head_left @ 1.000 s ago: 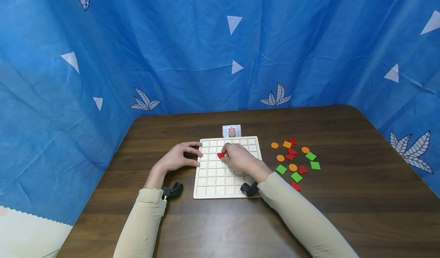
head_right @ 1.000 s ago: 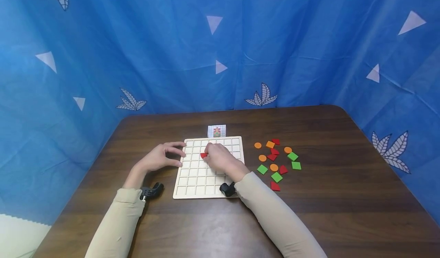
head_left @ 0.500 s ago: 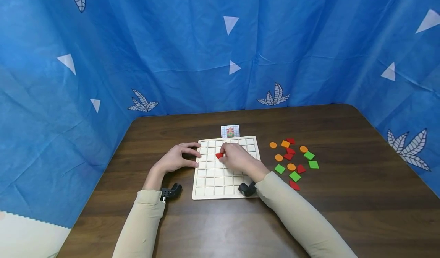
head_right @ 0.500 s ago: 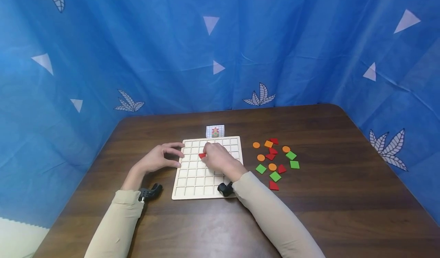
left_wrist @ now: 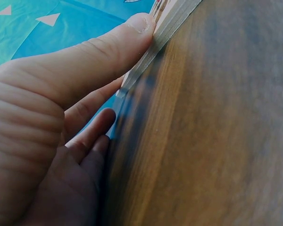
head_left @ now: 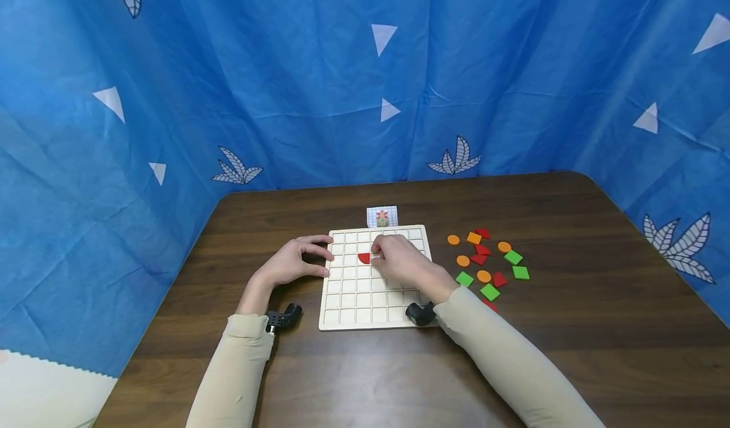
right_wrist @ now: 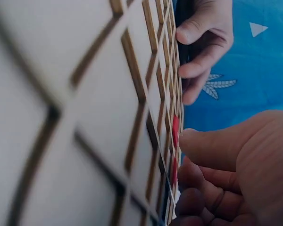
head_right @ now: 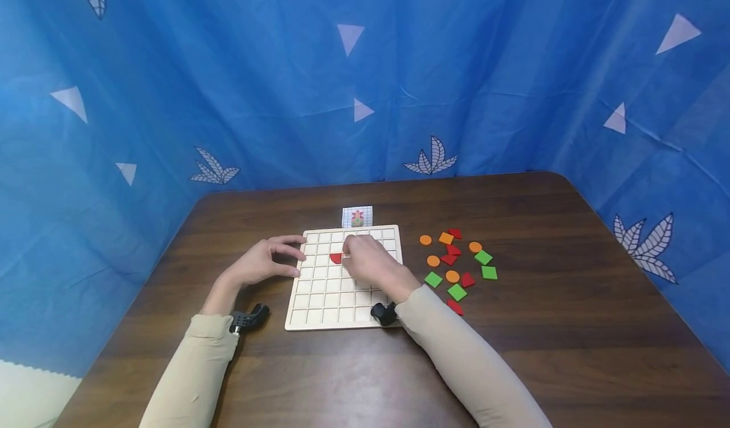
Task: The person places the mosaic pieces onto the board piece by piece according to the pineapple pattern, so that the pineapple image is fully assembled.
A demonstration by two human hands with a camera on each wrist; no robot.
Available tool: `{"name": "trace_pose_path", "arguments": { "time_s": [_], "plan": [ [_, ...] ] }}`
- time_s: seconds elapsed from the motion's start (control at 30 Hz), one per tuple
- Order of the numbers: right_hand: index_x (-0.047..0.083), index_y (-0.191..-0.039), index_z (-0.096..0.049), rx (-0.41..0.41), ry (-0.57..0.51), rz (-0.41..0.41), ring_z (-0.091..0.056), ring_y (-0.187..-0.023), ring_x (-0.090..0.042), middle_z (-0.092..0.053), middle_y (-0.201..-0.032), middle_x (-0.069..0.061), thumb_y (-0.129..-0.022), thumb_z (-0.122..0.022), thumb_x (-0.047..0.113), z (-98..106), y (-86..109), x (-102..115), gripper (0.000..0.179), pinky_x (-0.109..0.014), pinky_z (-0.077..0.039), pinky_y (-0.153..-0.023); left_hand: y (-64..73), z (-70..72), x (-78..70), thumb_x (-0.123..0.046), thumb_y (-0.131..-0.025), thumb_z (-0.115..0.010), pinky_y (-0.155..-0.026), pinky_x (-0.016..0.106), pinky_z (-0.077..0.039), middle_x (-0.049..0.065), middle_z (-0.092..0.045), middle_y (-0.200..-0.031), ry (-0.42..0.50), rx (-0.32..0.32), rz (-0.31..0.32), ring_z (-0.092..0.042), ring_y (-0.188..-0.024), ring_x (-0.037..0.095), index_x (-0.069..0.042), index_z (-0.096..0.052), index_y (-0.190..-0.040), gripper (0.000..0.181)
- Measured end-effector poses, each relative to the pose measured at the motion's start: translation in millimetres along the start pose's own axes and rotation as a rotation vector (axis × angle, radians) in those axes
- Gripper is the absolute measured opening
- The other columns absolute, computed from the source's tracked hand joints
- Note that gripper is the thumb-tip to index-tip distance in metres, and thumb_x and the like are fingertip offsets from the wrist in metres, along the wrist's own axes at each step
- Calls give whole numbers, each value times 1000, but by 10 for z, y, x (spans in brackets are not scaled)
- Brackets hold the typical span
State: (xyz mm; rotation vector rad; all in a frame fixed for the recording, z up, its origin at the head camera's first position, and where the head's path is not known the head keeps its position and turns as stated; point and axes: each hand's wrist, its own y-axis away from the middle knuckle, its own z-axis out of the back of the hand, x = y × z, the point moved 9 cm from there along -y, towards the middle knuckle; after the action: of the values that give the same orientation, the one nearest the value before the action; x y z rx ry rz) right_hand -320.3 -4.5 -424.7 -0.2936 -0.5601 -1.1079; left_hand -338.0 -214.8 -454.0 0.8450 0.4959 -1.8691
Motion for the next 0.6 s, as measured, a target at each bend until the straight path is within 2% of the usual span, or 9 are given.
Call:
{"name": "trace_pose_path", "arguments": {
  "time_s": [0.23, 0.47, 0.6],
  "plan": [
    [8, -111, -69, -4, 23, -20, -53, -68, -18, -60, -78, -2, -97, -69, 16, 188, 147, -207, 16, -29, -43, -62, 11, 4, 7, -29, -79, -91, -120, 55, -35, -2, -57, -150, 0, -3, 6, -42, -146, 27, -27, -82, -105, 27],
    [5, -114, -70, -21, 42, -27, -55, -75, -20, -61, -85, -5, -95, -74, 15, 468, 307, -475, 22, -27, -47, -62, 4, 1, 45, -30, -79, -91, -121, 54, -34, -6, -57, -149, 16, -9, 36, -41, -147, 25, -31, -82, -102, 25],
    [3, -115, -70, -43, 63, -21, -56, -80, -21, -64, -90, -7, -95, -74, 13, 656, 400, -656, 23, -28, -49, -64, 1, 4, 37, -30, -80, -90, -120, 55, -35, -5, -56, -150, 19, -1, 27, -40, -148, 26, -30, -82, -103, 25]
  ]
}}
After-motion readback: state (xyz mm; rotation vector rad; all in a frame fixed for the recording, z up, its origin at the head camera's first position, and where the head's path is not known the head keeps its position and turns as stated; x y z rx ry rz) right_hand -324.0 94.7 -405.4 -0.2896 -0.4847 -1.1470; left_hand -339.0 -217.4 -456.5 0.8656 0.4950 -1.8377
